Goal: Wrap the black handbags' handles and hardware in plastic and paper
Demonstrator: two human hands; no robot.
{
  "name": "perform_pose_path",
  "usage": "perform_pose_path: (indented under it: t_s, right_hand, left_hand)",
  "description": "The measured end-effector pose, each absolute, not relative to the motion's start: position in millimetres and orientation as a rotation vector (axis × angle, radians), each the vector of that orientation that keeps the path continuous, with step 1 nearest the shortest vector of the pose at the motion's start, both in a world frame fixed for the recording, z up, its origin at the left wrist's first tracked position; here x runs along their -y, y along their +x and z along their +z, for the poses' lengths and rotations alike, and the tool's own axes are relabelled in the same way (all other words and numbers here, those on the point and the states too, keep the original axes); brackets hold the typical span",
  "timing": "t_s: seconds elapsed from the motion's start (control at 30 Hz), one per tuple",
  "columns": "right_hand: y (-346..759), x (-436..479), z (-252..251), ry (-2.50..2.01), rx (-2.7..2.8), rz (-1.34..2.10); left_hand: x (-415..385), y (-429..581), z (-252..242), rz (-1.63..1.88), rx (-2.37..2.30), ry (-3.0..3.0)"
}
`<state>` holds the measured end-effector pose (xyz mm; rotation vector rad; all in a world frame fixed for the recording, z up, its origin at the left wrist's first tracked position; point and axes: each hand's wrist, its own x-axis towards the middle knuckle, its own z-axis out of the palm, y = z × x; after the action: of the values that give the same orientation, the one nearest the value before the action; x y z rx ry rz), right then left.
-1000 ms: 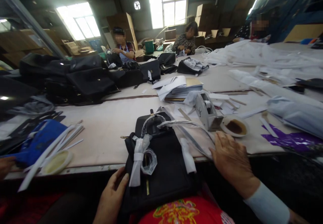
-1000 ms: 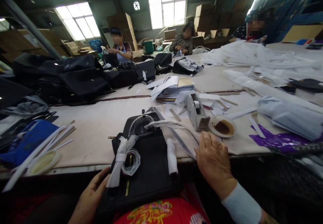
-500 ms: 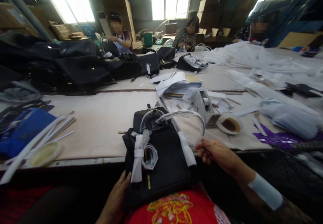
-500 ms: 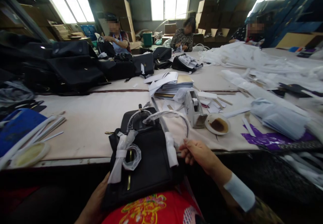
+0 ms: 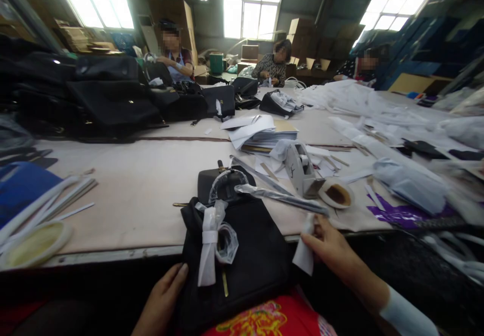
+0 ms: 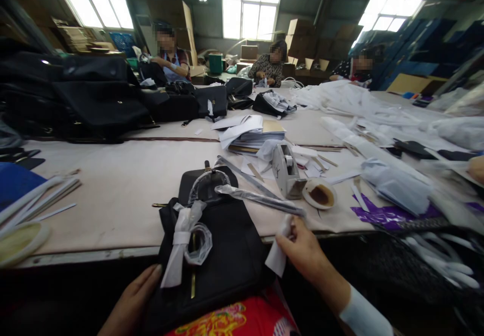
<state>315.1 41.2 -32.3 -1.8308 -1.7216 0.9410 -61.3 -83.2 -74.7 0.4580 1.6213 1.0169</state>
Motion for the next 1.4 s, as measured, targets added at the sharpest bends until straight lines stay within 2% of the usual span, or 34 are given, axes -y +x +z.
perform_pose_path:
  t_s: [0.1,0.23,0.3,0.37,0.5,0.67,0.9,1.03,1.23,1.4]
  right_hand:
    - [340.1,-27.4,-29.4,-2.041,1.970,0.915]
    - [337.9,-25.1,-13.0,-2.232,2.395,0.262]
    - [323.4,-28.3,0.4,-2.074,2.516,-0.007]
    - [305.7,-31.6,12.1,-1.798,2.603,-0.069]
    - [281.6,-35.9,18.2,-1.487,2.649,0.223]
    - [288.9,-43.5,14.1,-1.118,2.754,0.322]
    - [286.0,-57.7,31.5,-1.264,3.061,0.491]
    - [271.8,-66.9,22.9,-1.463,3.174,0.582]
    - [264.0,-77.9,-11.3,-1.683,2.593,1.118]
    - [253.0,-71.0,-19.0,-1.583,1.617,2.003]
  left_hand:
    - [83.3,-85.8,-69.6,0.935,-1.857,0.642]
    - [66.2,-94.7,-42.5,0.926,-2.153,0.817]
    - [54.1,-87.6,-26.3,1.006,-2.206,0.917]
    - [43.5,-77.1,-14.1,1.070,-2.189,1.015]
    - [35.0,-61.6,-6.1,1.121,-2.045,1.110]
    - [38.7,-63.6,-12.6,1.076,-1.964,1.137]
    - [18.6,-62.9,-13.6,0.990,-2.112,1.209]
    - [23.6,-52.4,-7.1,0.822,-2.110,1.310]
    - [43.8,-42.6,1.7,0.669,-1.834,1.162]
    - [30.1,-43.5,7.7,0.502,-1.904,1.321]
